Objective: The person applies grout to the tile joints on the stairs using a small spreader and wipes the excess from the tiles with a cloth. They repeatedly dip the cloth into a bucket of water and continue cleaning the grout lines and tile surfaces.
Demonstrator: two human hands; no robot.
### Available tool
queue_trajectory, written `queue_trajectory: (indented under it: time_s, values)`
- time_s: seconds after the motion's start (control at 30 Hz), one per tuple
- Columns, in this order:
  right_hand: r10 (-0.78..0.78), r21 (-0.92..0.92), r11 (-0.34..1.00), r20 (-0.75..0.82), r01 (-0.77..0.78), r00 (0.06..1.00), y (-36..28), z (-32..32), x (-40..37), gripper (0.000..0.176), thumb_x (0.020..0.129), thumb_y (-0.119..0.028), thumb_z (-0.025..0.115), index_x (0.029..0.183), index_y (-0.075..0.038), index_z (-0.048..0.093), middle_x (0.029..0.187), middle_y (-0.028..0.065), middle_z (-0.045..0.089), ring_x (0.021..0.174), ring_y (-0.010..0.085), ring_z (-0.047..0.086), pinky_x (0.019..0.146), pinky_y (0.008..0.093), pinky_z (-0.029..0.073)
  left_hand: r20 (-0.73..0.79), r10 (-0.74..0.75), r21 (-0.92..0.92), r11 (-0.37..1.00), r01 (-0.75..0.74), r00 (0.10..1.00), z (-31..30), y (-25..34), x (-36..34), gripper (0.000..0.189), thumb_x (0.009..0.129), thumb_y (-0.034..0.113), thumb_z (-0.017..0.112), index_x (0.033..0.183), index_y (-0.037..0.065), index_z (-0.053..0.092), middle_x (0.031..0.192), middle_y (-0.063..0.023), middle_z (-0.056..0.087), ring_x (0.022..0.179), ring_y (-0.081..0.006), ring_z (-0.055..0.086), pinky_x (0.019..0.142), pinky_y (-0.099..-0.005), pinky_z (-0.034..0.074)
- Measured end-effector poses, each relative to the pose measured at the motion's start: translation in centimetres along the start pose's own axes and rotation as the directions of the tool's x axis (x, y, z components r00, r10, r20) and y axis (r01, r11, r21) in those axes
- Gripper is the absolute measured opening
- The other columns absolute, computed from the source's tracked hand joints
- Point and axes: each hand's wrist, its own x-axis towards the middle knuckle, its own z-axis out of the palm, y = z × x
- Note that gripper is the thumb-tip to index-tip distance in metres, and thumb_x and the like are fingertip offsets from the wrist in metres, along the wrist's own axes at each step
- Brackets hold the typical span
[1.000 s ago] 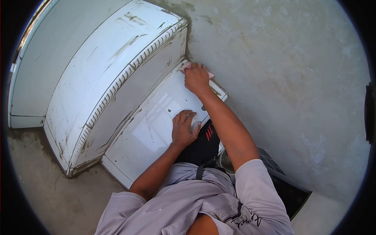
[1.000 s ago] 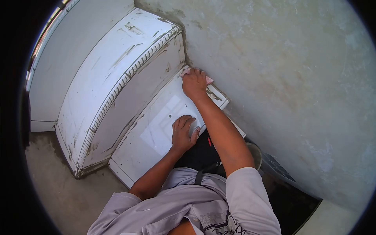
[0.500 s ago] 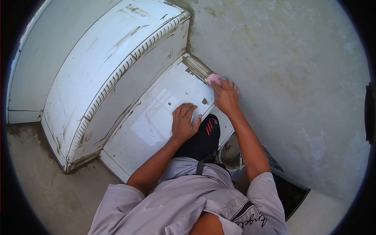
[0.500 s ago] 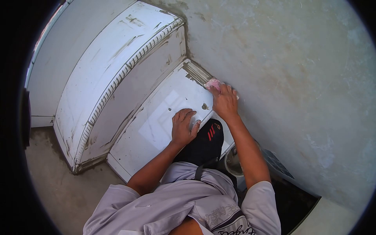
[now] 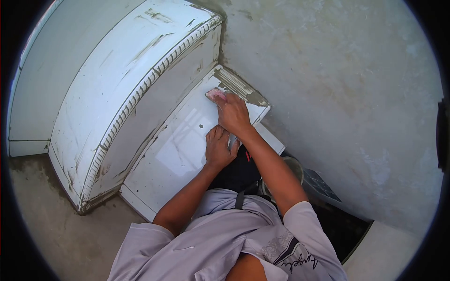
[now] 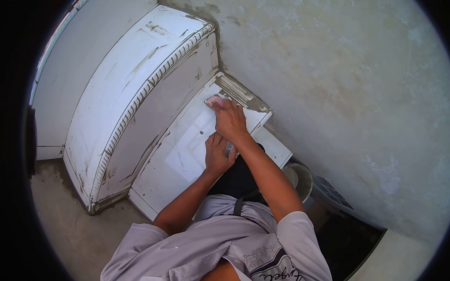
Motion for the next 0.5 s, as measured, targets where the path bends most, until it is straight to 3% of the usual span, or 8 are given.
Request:
queue_trajectory:
  time_s: [0.1,0.23,0.43,0.5]
  values:
    - [0.074,-0.050,0.996,-0.047,-0.076,0.996,1.1,1.5,1.5,0.037,0.086,-0.010,0.064,0.122,-0.008,0.072,0.105,0.0215,0.065,0.101,0.0397,0.063,0.087,0.0493,0.051,-0.005,0.001,-0.027,1.000,-0.001,1.000,0.0,0.1,0.1,0.039,0.084,0.019,0.073,0.119,0.004,0.066,0.125,-0.0126,0.061,0.122,-0.0336,0.053,0.103,-0.0462,0.038]
    - [0.214,0.004,0.977,-0.016,-0.214,0.977,5.8,-3.1,-0.6,0.041,0.085,-0.005,0.063,0.125,-0.009,0.071,0.108,0.0217,0.066,0.101,0.0422,0.065,0.090,0.0503,0.053,-0.034,-0.008,-0.063,0.998,0.006,0.999,0.0,0.1,0.1,0.038,0.084,0.019,0.074,0.119,0.004,0.066,0.123,-0.0123,0.062,0.121,-0.0329,0.054,0.103,-0.0456,0.038]
    - [0.195,-0.079,0.978,0.025,-0.193,0.980,7.9,-5.5,-5.3,0.042,0.084,-0.005,0.066,0.126,-0.007,0.070,0.115,0.0218,0.066,0.107,0.0407,0.064,0.094,0.0473,0.053,-0.024,-0.010,-0.062,0.998,0.009,1.000,-0.2,0.2,0.2,0.038,0.085,0.019,0.074,0.118,0.004,0.066,0.123,-0.0121,0.062,0.121,-0.0326,0.054,0.103,-0.0453,0.038]
    - [0.186,0.035,0.982,-0.034,-0.185,0.982,8.1,-6.0,-5.8,0.041,0.084,-0.008,0.067,0.125,-0.009,0.071,0.113,0.0185,0.065,0.107,0.0389,0.063,0.092,0.0495,0.051,-0.032,0.003,-0.059,0.998,-0.005,0.999,-0.3,0.2,0.2,0.038,0.084,0.019,0.074,0.119,0.004,0.066,0.123,-0.0122,0.062,0.121,-0.0328,0.054,0.103,-0.0453,0.038]
